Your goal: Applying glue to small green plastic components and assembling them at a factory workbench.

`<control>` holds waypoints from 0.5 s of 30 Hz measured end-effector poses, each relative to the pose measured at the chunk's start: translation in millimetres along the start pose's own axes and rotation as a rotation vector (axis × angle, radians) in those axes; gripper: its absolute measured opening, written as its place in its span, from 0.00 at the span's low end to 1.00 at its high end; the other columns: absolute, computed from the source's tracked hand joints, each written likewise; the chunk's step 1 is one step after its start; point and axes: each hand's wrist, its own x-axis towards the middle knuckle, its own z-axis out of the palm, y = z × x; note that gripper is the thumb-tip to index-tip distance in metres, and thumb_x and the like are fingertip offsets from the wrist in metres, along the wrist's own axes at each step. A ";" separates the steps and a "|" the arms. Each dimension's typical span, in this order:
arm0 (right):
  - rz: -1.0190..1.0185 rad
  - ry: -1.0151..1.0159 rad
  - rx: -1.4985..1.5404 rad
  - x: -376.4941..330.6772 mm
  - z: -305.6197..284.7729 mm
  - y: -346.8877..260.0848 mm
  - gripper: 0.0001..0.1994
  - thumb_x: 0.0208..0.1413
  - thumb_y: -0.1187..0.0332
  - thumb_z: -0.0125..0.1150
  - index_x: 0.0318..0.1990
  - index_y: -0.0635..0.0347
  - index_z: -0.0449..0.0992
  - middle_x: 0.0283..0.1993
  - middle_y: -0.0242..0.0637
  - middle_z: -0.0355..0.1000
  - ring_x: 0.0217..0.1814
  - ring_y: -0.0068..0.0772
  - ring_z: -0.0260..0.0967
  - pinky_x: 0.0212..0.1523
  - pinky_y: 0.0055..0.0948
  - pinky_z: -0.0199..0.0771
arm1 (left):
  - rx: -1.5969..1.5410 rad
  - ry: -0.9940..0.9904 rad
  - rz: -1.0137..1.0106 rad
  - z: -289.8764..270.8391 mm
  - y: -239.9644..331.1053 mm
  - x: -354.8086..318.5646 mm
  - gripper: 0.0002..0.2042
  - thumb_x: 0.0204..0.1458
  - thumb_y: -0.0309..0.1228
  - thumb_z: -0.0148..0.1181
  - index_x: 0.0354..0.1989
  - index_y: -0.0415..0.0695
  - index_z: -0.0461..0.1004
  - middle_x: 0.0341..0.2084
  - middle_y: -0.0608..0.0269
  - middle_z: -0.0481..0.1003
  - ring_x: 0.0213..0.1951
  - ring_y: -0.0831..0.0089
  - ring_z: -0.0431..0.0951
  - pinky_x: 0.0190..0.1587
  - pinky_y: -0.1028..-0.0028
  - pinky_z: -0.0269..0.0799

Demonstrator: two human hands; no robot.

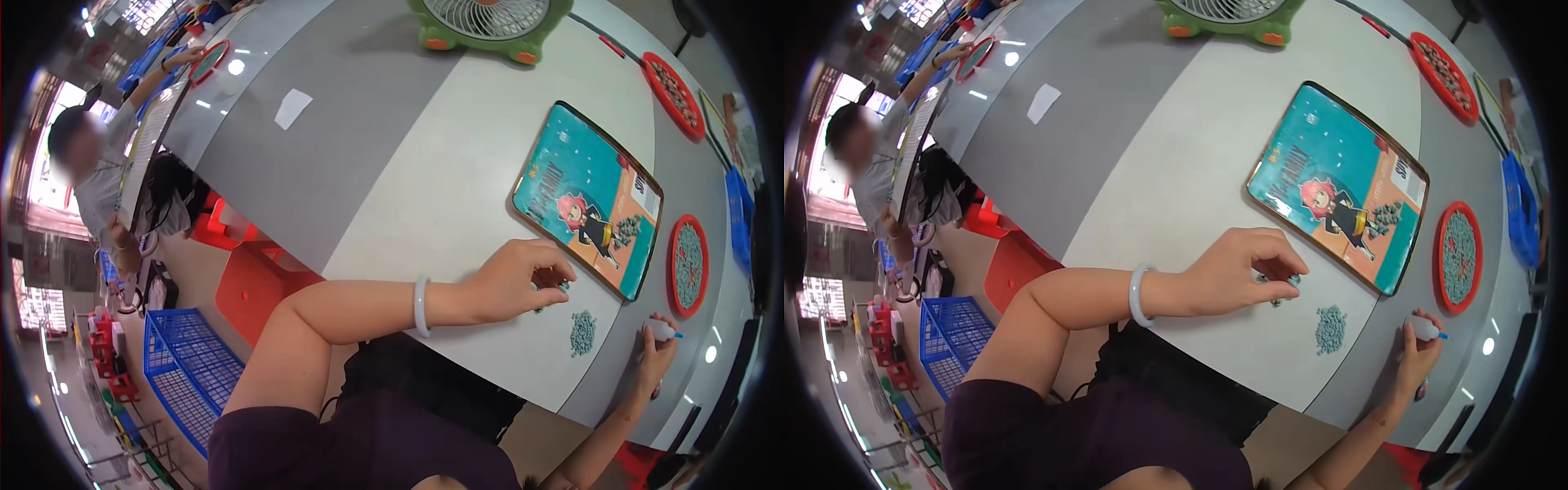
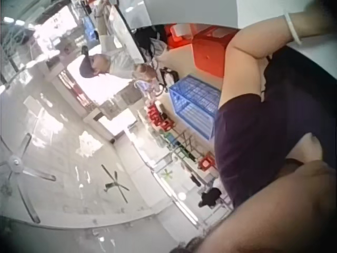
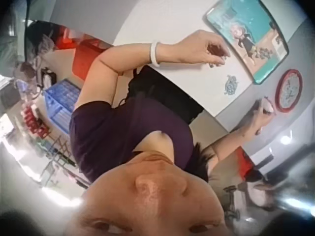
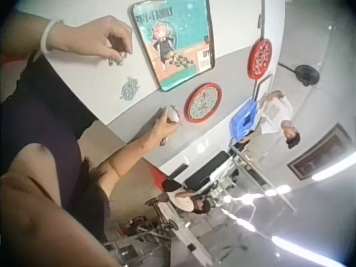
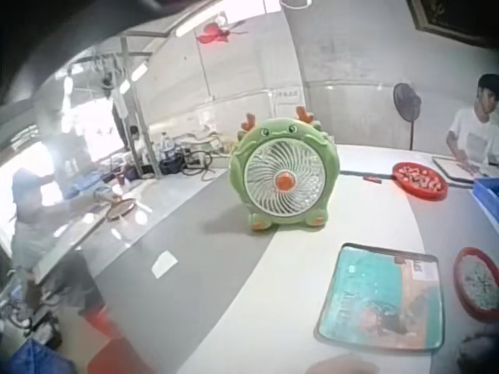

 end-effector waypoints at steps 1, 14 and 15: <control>-0.018 -0.019 0.004 -3.7 -0.2 -7.1 0.16 0.50 0.77 0.57 0.47 0.64 0.63 0.46 0.41 0.67 0.48 0.27 0.64 0.48 0.24 0.66 | 0.005 0.025 0.008 -1.4 1.5 -0.5 0.09 0.41 0.21 0.62 0.32 0.36 0.73 0.27 0.60 0.72 0.30 0.74 0.75 0.35 0.77 0.74; -0.888 -0.528 -0.260 6.5 275.0 -252.2 0.12 0.44 0.76 0.59 0.39 0.61 0.69 0.39 0.40 0.68 0.41 0.41 0.66 0.39 0.29 0.66 | 0.165 0.247 0.350 -85.0 58.8 -76.2 0.11 0.38 0.19 0.65 0.33 0.39 0.76 0.28 0.60 0.74 0.29 0.75 0.74 0.33 0.79 0.70; -0.988 -0.596 -0.214 8.6 312.5 -257.1 0.14 0.45 0.73 0.59 0.41 0.60 0.68 0.42 0.41 0.67 0.45 0.45 0.64 0.43 0.34 0.66 | 0.188 0.306 0.331 -92.4 61.0 -86.7 0.12 0.37 0.18 0.65 0.33 0.38 0.76 0.28 0.60 0.73 0.30 0.75 0.74 0.34 0.78 0.70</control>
